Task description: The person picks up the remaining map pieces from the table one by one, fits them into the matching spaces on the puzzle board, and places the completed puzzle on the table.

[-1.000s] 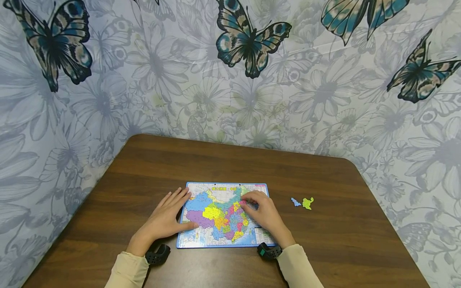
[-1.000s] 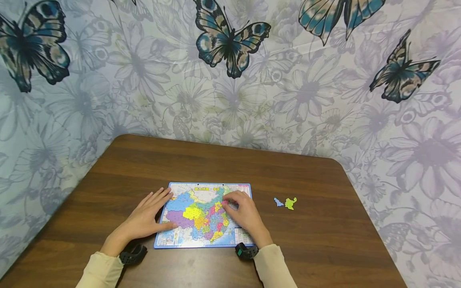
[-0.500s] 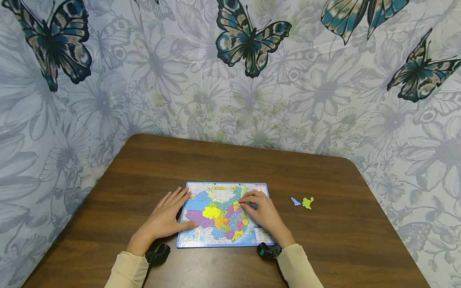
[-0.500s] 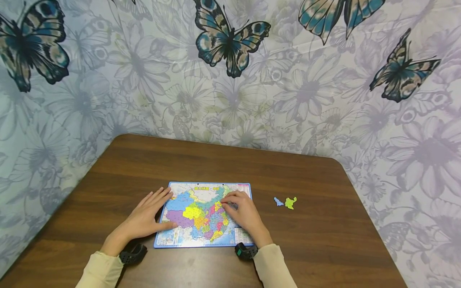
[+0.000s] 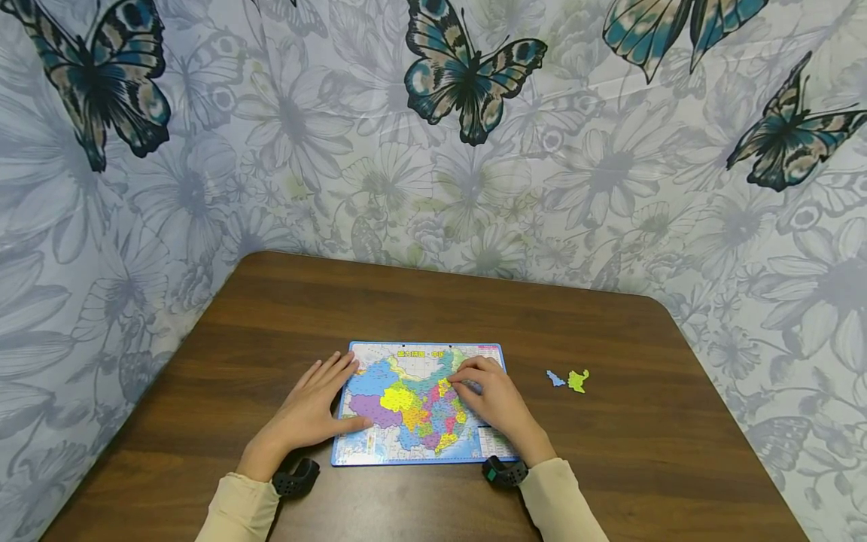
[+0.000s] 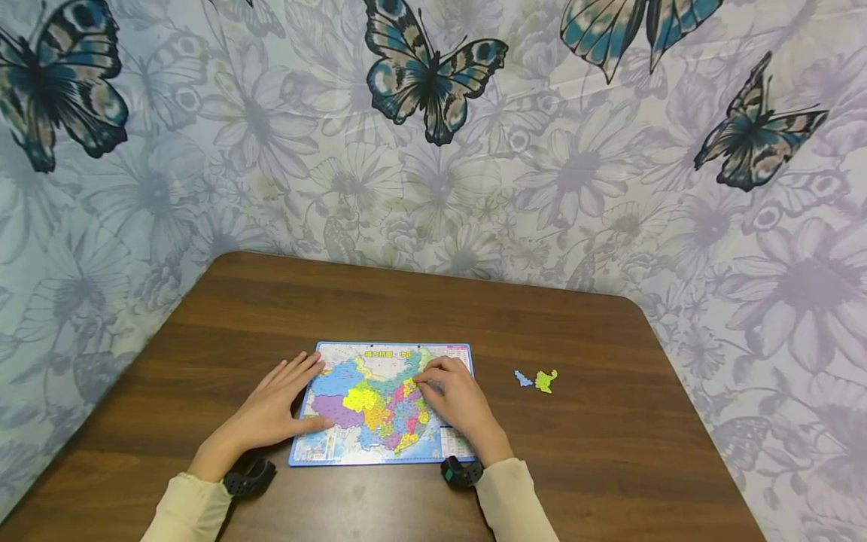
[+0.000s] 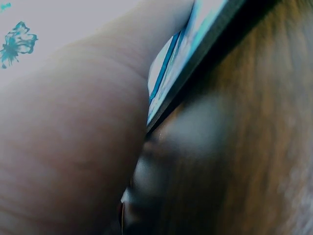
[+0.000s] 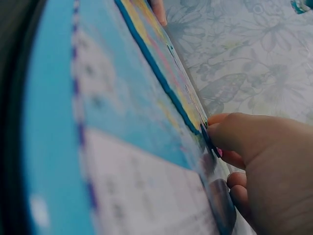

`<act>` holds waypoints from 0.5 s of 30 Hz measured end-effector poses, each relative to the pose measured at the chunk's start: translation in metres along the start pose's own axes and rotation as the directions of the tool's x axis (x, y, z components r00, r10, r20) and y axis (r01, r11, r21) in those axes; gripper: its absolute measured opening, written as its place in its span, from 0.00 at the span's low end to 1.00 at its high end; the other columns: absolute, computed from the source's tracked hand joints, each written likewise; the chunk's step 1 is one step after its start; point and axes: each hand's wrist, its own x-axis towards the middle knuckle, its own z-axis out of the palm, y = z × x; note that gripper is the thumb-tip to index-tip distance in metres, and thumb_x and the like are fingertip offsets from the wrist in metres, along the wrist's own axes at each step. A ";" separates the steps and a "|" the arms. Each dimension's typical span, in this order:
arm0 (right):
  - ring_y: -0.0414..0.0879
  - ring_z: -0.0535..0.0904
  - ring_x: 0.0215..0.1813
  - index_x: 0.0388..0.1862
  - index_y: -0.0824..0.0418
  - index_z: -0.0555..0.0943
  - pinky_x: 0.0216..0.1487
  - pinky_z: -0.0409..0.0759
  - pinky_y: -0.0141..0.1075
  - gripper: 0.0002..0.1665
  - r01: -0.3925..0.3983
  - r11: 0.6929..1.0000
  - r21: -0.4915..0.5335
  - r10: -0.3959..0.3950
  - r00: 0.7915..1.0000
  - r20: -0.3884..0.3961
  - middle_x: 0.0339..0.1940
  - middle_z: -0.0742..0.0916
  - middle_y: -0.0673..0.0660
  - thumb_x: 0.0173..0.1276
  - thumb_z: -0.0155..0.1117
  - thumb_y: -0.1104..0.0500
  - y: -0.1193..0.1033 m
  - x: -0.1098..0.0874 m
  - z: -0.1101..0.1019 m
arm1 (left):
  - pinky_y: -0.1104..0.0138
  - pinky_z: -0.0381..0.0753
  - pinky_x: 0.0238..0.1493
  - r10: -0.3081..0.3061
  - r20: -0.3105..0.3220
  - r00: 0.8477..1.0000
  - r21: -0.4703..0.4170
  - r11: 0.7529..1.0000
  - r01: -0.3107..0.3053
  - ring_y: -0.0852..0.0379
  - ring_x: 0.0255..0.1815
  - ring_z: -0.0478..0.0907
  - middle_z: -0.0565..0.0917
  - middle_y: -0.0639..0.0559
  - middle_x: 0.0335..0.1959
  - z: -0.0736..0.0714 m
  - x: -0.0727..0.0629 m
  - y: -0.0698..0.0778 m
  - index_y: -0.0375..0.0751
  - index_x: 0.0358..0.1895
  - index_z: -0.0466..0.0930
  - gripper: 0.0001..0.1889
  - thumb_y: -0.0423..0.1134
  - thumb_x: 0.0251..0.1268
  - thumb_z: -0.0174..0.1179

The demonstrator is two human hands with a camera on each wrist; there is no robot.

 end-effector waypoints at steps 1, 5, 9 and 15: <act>0.46 0.80 0.53 0.44 0.50 0.92 0.52 0.85 0.44 0.07 0.004 1.000 -0.011 -0.004 1.000 0.002 0.49 0.86 0.48 0.69 0.73 0.59 0.000 0.000 0.000 | 0.41 0.45 0.82 -0.004 0.004 1.000 -0.002 1.000 0.004 0.39 0.84 0.52 0.57 0.44 0.84 0.000 0.000 0.000 0.40 0.81 0.60 0.57 0.72 0.55 0.68; 0.46 0.79 0.53 0.45 0.49 0.90 0.52 0.84 0.44 0.06 0.019 0.999 -0.038 -0.018 1.000 0.014 0.50 0.86 0.48 0.71 0.71 0.58 0.000 0.000 0.001 | 0.42 0.43 0.82 -0.011 0.016 1.000 -0.010 1.000 0.011 0.39 0.84 0.51 0.56 0.45 0.84 -0.001 0.001 0.000 0.40 0.81 0.59 0.57 0.72 0.55 0.68; 0.46 0.78 0.53 0.46 0.49 0.89 0.51 0.82 0.44 0.06 0.017 1.000 -0.020 -0.016 1.000 0.025 0.51 0.85 0.48 0.73 0.69 0.57 -0.001 -0.001 0.001 | 0.42 0.43 0.82 -0.012 0.018 1.000 -0.010 1.000 0.012 0.39 0.84 0.51 0.57 0.45 0.84 0.000 0.001 0.000 0.40 0.81 0.60 0.57 0.72 0.55 0.67; 0.44 0.78 0.53 0.47 0.49 0.90 0.50 0.83 0.43 0.08 0.016 1.000 0.010 -0.016 1.000 0.016 0.52 0.85 0.48 0.73 0.70 0.57 -0.001 -0.002 0.000 | 0.42 0.44 0.82 -0.009 0.015 1.000 -0.007 1.000 0.010 0.39 0.84 0.51 0.57 0.45 0.84 0.000 0.001 0.000 0.41 0.81 0.60 0.57 0.72 0.55 0.67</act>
